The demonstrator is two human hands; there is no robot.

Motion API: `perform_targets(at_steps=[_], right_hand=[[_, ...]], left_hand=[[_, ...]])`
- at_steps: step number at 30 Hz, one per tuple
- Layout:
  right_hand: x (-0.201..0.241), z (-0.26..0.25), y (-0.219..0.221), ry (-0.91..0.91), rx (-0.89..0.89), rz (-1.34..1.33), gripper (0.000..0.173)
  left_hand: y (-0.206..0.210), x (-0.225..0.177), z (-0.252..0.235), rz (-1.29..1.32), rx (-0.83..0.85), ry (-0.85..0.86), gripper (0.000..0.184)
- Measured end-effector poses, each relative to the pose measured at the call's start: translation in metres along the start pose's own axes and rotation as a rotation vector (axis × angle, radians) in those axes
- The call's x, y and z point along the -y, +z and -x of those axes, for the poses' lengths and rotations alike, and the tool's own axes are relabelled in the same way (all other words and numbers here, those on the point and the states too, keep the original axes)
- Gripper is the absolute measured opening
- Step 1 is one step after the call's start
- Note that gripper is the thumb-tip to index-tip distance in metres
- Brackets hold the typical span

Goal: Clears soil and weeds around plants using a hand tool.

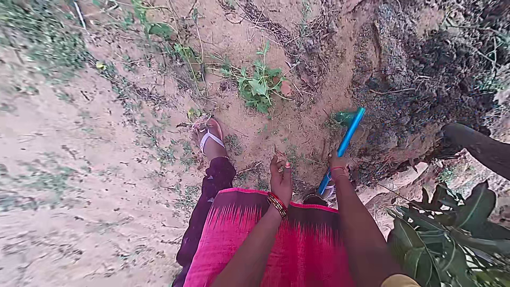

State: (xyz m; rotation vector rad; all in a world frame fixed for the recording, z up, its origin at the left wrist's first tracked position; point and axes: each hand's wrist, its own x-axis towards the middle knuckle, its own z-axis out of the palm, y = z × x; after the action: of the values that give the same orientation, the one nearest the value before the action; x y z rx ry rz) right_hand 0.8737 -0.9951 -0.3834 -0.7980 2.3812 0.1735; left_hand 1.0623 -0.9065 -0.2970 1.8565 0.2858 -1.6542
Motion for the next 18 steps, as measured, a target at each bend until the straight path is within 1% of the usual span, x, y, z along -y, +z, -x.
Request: perform_targets(at_steps=[1,2,3,4,6,8,9,11,14,16,18], right_hand=[[-0.006,-0.009,0.009,0.061,0.096,0.077,0.043],[0.003,-0.016,0.014,0.065,0.167,0.112,0.042],[0.010,-0.016,0.010,0.054,0.206,0.148,0.040],[0.014,-0.012,-0.005,0.045,0.229,0.184,0.041],[0.035,0.001,-0.028,-0.072,0.220,0.323,0.043],[0.052,0.035,-0.041,-0.182,0.210,0.474,0.045],[0.053,0.053,-0.041,-0.225,0.203,0.512,0.046],[0.043,0.082,-0.032,-0.323,0.178,0.495,0.045],[0.019,0.115,-0.008,-0.516,0.203,0.304,0.042],[0.009,0.132,0.004,-0.599,0.293,0.236,0.039],[0.008,0.139,0.008,-0.671,0.434,0.267,0.041]], left_hand=[[0.002,-0.003,0.000,-0.004,0.015,0.008,0.055],[0.002,-0.008,-0.005,-0.005,0.015,0.032,0.055],[0.000,-0.009,-0.005,-0.013,0.014,0.039,0.055],[-0.002,-0.007,-0.001,-0.016,0.018,0.026,0.054],[0.000,-0.012,-0.003,0.001,0.027,0.021,0.054],[0.001,-0.017,-0.003,0.013,0.041,0.008,0.054],[0.002,-0.019,-0.002,0.017,0.053,0.007,0.053],[0.002,-0.022,-0.002,0.019,0.084,0.023,0.053],[0.002,-0.024,-0.004,0.020,0.190,0.082,0.059],[0.002,-0.022,-0.007,0.018,0.284,0.117,0.061],[-0.001,-0.018,-0.011,0.012,0.298,0.119,0.057]])
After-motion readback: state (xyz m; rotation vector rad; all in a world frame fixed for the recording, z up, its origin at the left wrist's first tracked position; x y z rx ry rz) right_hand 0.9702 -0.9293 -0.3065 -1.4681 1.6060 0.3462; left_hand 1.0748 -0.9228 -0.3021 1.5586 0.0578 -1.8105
